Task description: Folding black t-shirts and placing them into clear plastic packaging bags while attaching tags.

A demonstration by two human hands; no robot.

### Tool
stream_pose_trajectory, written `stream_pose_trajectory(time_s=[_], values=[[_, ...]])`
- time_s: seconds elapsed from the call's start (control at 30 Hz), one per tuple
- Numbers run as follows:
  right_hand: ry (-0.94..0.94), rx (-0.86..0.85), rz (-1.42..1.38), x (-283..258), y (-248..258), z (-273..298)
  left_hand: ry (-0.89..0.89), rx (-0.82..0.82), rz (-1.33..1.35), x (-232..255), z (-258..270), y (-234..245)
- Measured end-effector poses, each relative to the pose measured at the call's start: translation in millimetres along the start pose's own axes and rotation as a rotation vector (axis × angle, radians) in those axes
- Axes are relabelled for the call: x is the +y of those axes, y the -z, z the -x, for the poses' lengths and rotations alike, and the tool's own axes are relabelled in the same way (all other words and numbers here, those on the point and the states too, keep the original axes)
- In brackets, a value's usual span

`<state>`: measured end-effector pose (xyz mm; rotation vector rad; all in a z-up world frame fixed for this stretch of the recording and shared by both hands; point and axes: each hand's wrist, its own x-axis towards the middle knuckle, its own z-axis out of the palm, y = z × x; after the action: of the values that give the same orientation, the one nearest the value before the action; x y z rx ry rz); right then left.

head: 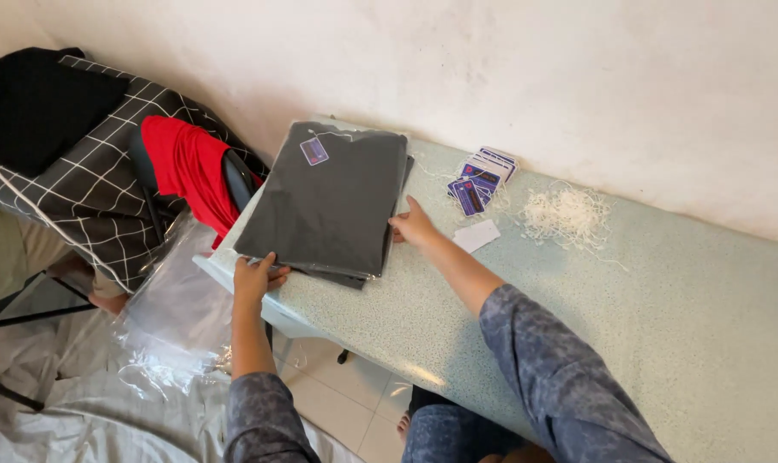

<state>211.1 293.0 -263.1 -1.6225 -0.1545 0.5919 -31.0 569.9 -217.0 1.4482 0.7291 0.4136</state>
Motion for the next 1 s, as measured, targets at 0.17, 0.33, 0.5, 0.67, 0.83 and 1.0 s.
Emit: stream_pose_trajectory(time_s=[0.17,0.33,0.5,0.67,0.83,1.0], values=[[0.199,0.007,0.234,-8.9,-25.8,30.2,-0.119,0.138,-0.508,-16.9,-49.7,7.3],[0.258,-0.101,0.383,-24.7,-44.2,81.7,-0.1,0.121,-0.41,-10.6,-56.3,25.9],[0.318,-0.113,0.535,-21.1,-55.2,94.4,-0.248,0.477,-0.528,14.3,1.6,-2.4],[0.424,-0.19,0.592,-22.8,-27.8,154.0,-0.6,0.598,-0.568,-11.7,30.1,-58.3],[0.474,-0.393,0.64,-6.3,54.3,274.7,-0.433,0.307,-0.85,-26.3,72.9,-121.4],[0.136,-1.022,0.735,-34.8,172.9,437.2,-0.551,0.415,-0.935,-39.7,59.3,-116.2]])
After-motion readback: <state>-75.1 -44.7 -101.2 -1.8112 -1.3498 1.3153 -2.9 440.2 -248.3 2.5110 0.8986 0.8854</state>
